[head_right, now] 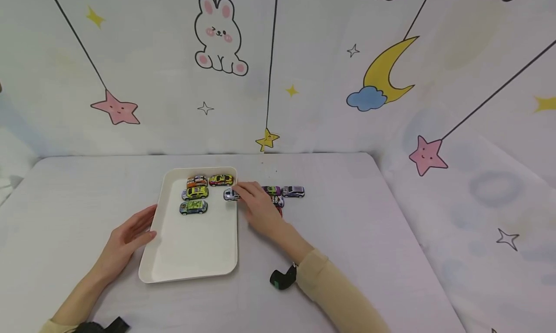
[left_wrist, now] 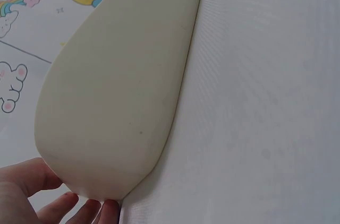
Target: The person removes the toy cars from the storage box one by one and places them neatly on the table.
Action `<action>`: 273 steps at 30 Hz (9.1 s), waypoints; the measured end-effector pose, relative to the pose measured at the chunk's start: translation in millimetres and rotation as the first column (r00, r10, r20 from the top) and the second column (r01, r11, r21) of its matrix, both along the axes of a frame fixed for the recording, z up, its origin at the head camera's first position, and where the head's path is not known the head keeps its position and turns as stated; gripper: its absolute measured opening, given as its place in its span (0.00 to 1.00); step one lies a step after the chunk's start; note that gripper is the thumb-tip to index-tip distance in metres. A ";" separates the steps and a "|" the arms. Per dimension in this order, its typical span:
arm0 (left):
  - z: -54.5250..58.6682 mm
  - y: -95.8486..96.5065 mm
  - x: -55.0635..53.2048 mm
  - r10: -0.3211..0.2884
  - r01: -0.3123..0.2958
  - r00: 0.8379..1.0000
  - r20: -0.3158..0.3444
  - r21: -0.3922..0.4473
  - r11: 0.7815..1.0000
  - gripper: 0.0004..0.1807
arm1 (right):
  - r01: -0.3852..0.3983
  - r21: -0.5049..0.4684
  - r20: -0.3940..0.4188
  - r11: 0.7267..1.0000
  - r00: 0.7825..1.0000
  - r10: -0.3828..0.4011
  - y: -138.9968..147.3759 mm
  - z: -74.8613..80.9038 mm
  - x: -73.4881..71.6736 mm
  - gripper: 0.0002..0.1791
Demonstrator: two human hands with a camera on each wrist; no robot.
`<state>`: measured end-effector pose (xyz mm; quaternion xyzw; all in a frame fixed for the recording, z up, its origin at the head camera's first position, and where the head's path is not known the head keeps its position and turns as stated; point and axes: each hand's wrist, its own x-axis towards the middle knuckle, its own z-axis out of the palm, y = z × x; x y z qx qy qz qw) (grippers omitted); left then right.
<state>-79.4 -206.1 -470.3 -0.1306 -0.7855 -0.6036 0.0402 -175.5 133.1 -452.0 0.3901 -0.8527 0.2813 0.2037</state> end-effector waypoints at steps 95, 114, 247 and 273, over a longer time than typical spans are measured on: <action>-1.1 -0.9 -2.0 0.005 -0.006 1.000 0.008 0.007 1.000 0.31 | 0.163 -0.075 -0.044 0.984 0.985 -0.167 129.8 -29.4 8.3 0.22; -0.8 -5.2 -0.2 0.015 -0.015 1.000 0.012 0.003 1.000 0.31 | 0.220 -0.107 0.047 0.970 0.975 -0.216 123.8 -26.7 6.7 0.21; -0.9 1.2 0.2 0.022 -0.022 1.000 0.022 -0.025 0.999 0.31 | -0.026 0.282 0.033 0.959 0.999 0.017 -3.6 27.9 -4.7 0.21; 0.8 2.1 -0.1 0.021 -0.021 1.000 0.013 -0.017 1.000 0.31 | 0.045 0.125 0.028 0.991 0.998 -0.049 57.1 0.9 22.7 0.33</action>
